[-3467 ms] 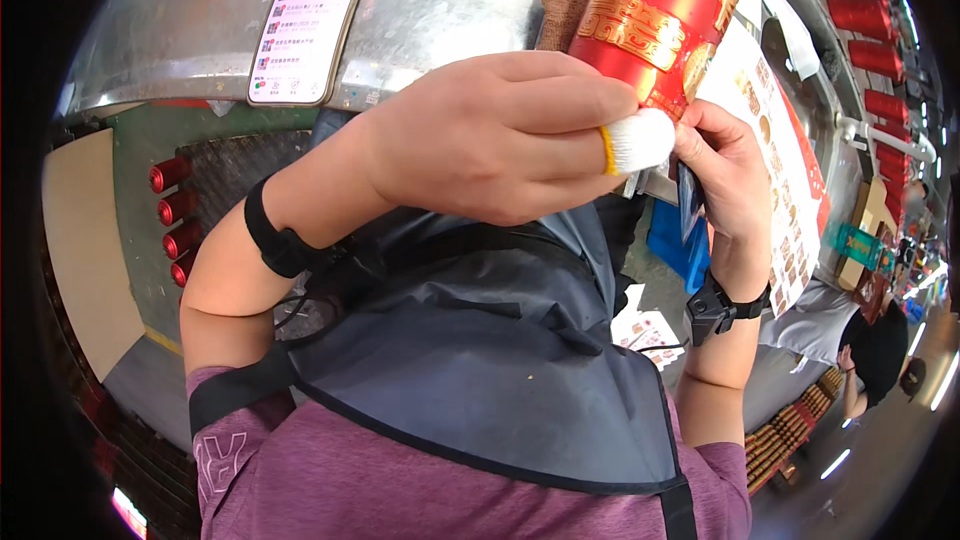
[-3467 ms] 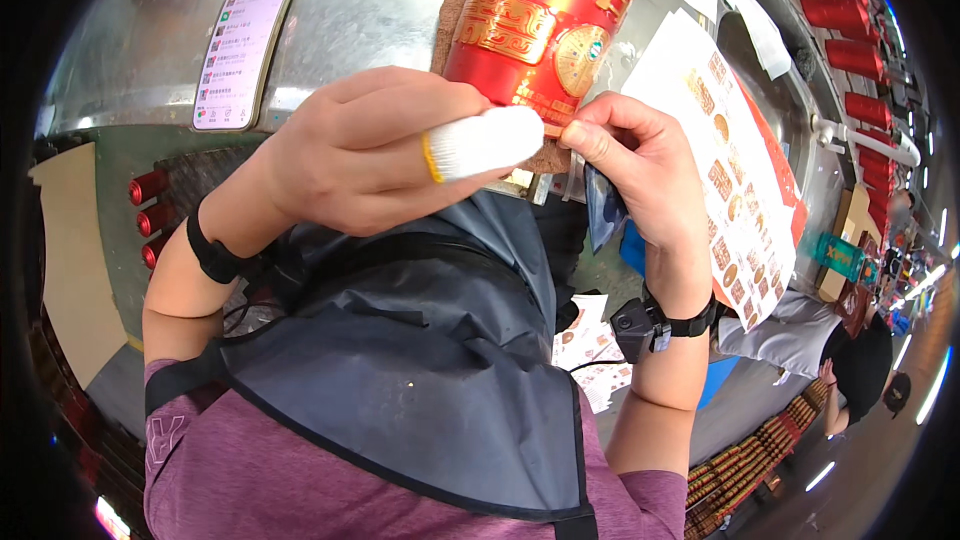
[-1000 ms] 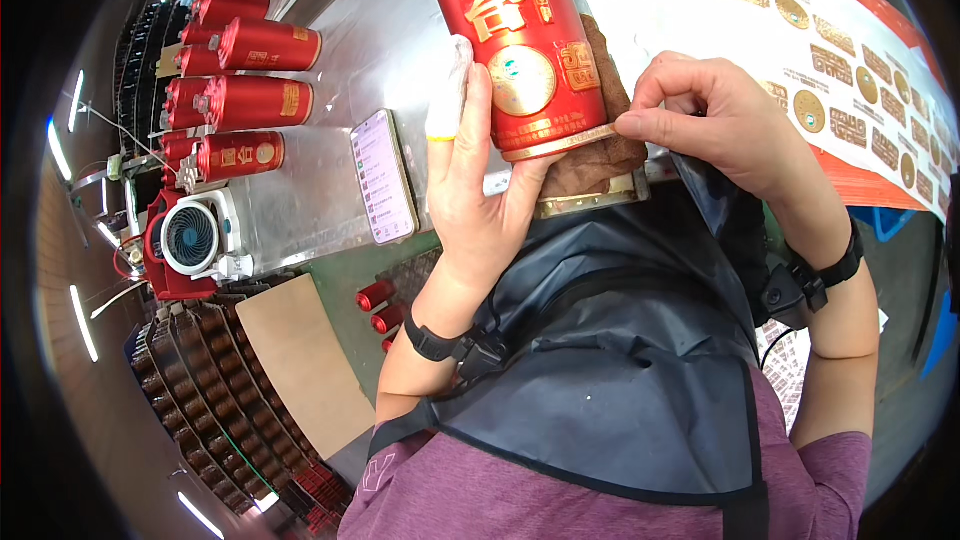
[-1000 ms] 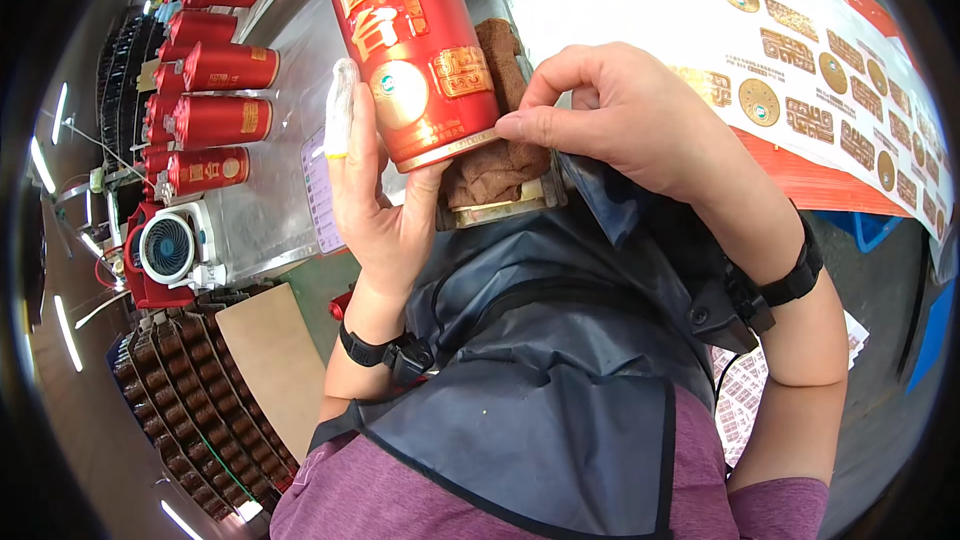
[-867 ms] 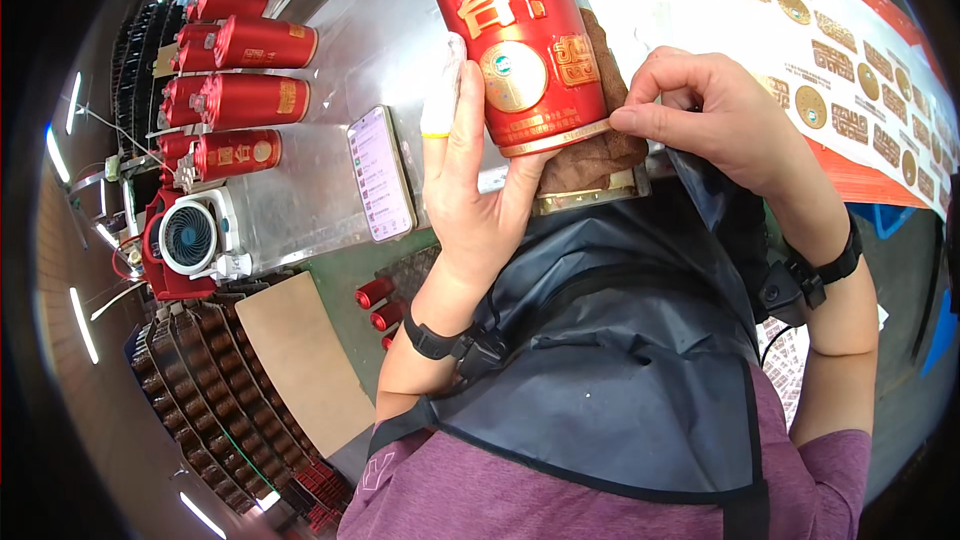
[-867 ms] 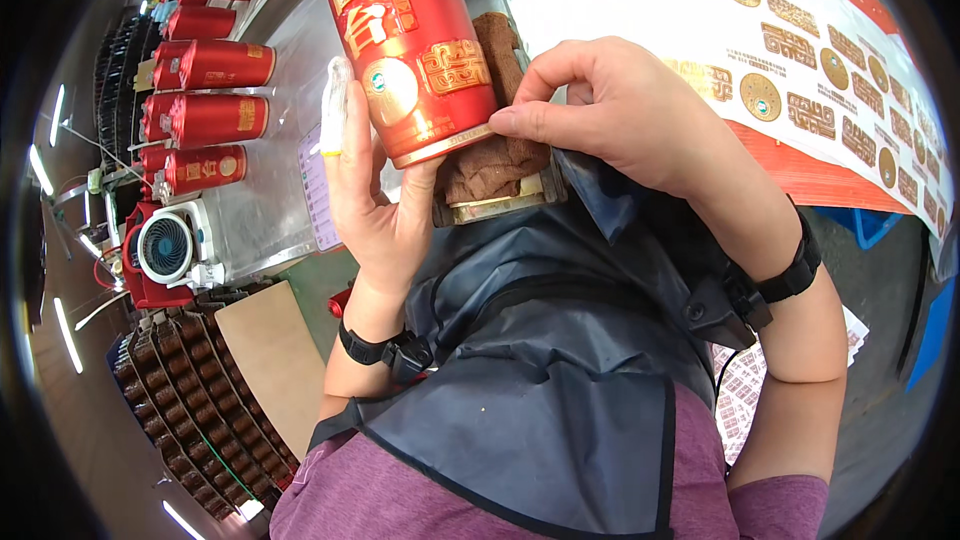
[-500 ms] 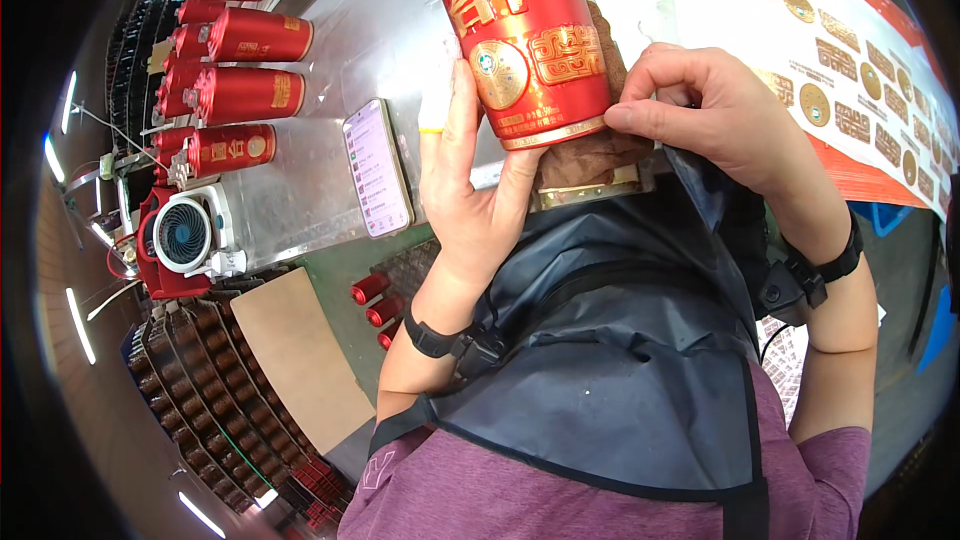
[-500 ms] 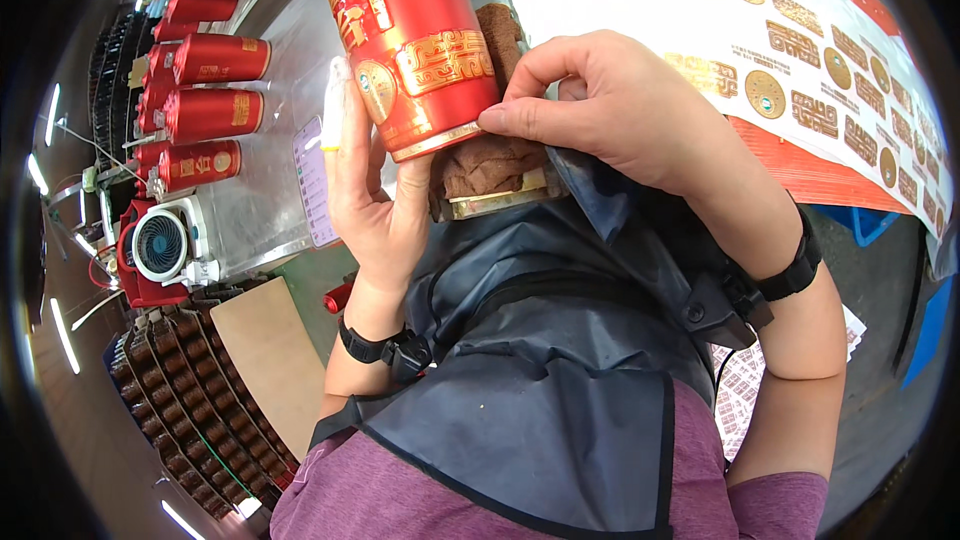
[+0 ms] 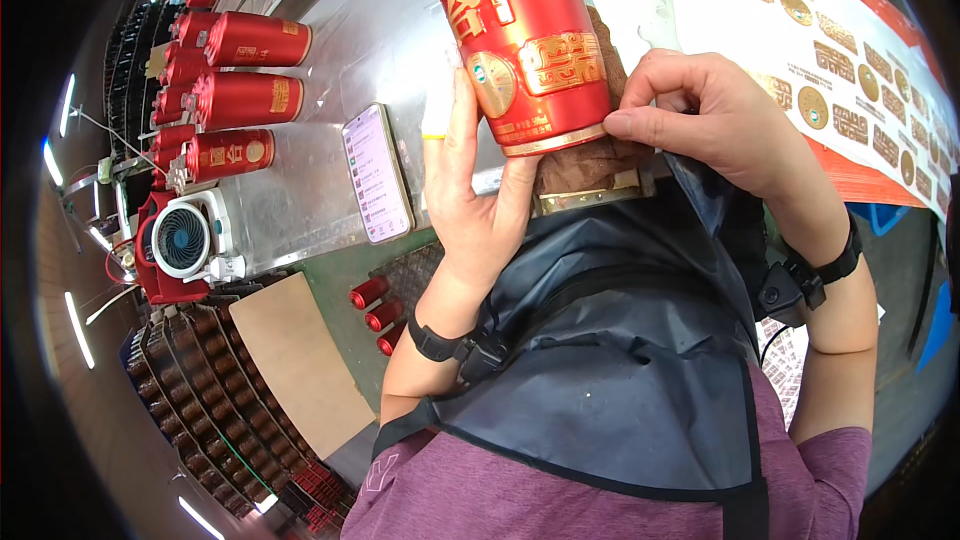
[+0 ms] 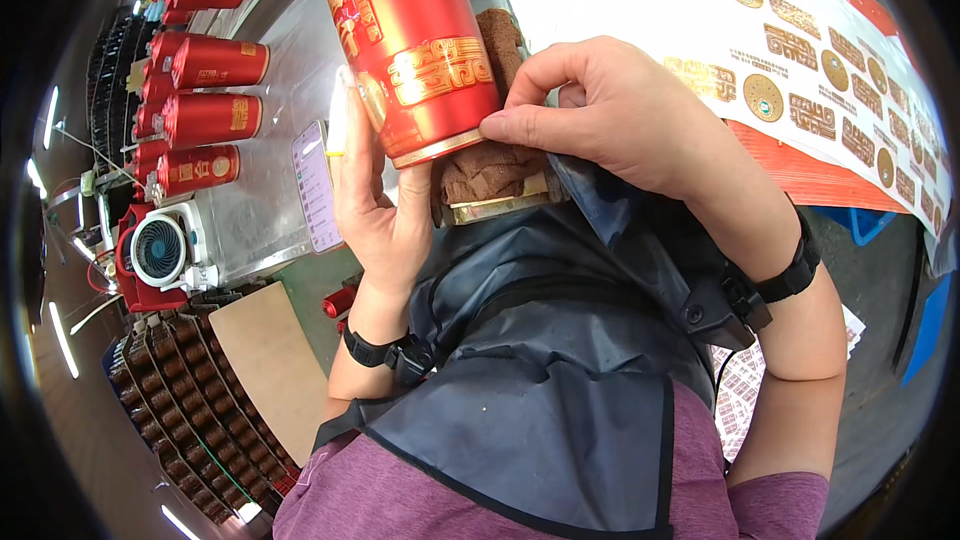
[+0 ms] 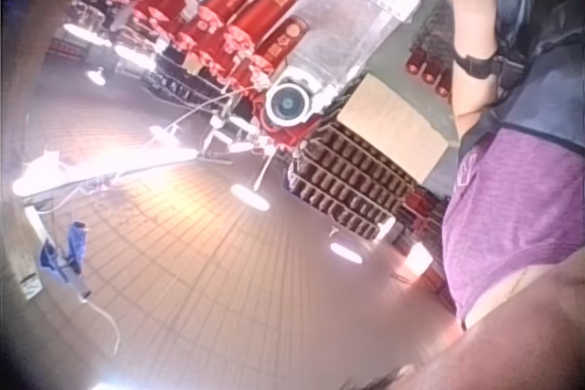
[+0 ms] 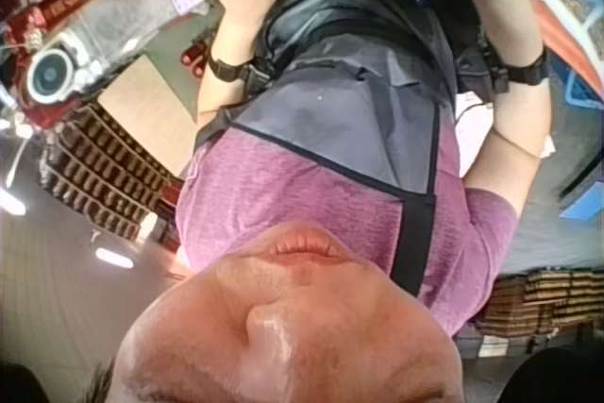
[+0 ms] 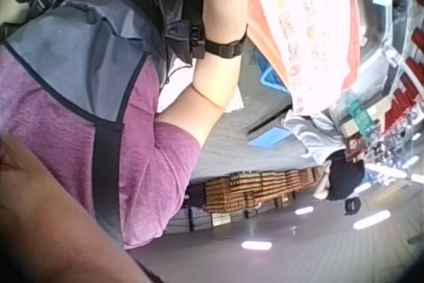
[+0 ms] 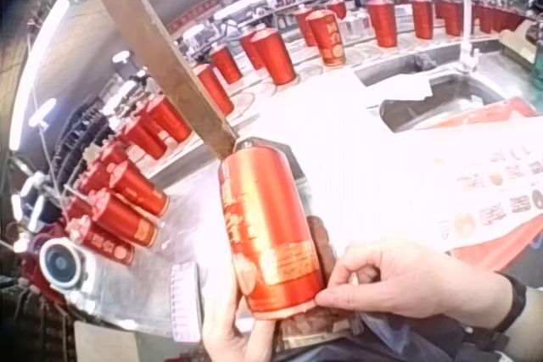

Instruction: Applying decorative and informational labels to red liquor bottles and wiping them clean on a factory production line.

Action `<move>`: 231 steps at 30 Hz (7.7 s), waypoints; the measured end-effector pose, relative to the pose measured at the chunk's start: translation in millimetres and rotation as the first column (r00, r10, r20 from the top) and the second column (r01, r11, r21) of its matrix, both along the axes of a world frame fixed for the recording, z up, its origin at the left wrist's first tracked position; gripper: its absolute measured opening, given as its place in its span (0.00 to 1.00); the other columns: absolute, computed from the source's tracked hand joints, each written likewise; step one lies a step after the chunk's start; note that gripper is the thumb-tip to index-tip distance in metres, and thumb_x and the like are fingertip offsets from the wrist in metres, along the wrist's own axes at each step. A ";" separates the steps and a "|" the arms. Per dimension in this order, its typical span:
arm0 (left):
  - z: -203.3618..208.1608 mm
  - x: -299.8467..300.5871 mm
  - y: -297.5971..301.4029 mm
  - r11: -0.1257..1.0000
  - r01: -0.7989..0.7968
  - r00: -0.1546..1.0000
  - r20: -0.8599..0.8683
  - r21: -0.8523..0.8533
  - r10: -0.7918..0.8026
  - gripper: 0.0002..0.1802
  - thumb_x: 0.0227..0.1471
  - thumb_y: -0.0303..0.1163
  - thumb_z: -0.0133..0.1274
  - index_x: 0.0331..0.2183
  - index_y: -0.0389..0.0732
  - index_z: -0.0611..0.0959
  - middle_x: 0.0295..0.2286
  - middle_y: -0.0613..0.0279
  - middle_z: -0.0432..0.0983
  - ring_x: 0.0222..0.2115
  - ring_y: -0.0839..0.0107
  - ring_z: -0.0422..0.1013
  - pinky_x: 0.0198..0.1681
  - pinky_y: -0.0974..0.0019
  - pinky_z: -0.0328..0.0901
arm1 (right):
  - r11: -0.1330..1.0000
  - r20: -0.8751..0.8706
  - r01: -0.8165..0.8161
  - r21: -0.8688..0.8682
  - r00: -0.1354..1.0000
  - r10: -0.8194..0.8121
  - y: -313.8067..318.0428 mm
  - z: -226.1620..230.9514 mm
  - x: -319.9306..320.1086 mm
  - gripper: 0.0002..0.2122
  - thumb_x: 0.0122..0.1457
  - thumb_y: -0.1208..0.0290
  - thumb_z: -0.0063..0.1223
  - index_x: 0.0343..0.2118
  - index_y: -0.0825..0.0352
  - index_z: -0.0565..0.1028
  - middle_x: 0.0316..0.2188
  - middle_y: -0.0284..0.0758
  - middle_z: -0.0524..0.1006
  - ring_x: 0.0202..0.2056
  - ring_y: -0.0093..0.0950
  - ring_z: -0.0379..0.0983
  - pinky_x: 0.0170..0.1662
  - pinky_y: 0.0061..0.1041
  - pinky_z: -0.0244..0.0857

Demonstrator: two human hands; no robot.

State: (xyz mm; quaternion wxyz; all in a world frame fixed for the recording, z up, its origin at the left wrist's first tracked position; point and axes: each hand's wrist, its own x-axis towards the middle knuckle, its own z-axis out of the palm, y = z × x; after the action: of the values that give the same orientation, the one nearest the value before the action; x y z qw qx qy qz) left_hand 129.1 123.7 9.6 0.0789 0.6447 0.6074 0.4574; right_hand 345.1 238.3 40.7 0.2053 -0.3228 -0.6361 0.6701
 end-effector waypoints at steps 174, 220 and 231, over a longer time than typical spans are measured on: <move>24.3 5.9 21.9 0.989 0.083 0.920 -0.390 0.121 -0.030 0.44 0.35 0.35 0.72 0.57 0.40 0.75 0.57 0.50 0.69 0.60 0.44 0.60 0.61 0.49 0.59 | 1.000 0.016 -0.027 0.014 1.000 0.026 -2.9 13.8 -1.2 0.13 0.58 0.63 0.63 0.25 0.68 0.78 0.15 0.20 0.67 0.18 0.09 0.57 0.20 0.16 0.48; 2.6 -1.8 6.5 0.997 0.070 0.986 0.147 0.036 -0.074 0.45 0.47 0.31 0.68 0.61 0.30 0.65 0.56 0.43 0.66 0.53 0.57 0.70 0.55 0.61 0.67 | 0.998 0.049 -0.024 0.064 0.999 0.021 -1.4 -1.9 -4.4 0.13 0.58 0.63 0.62 0.26 0.69 0.79 0.16 0.21 0.67 0.20 0.10 0.57 0.21 0.16 0.50; -6.5 -7.2 2.8 0.999 0.048 0.994 0.100 -0.003 -0.047 0.40 0.53 0.35 0.63 0.61 0.30 0.65 0.57 0.46 0.67 0.55 0.59 0.67 0.57 0.61 0.62 | 0.998 0.054 -0.025 0.062 0.998 0.022 -1.4 -1.0 -4.9 0.13 0.58 0.62 0.63 0.25 0.68 0.80 0.15 0.21 0.66 0.19 0.11 0.57 0.22 0.17 0.50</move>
State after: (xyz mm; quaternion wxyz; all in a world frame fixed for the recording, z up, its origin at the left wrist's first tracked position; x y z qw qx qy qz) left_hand 122.0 126.5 3.1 0.1218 0.6352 0.5885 0.4851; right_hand 340.2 236.8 39.7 0.1901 -0.3266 -0.6657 0.6434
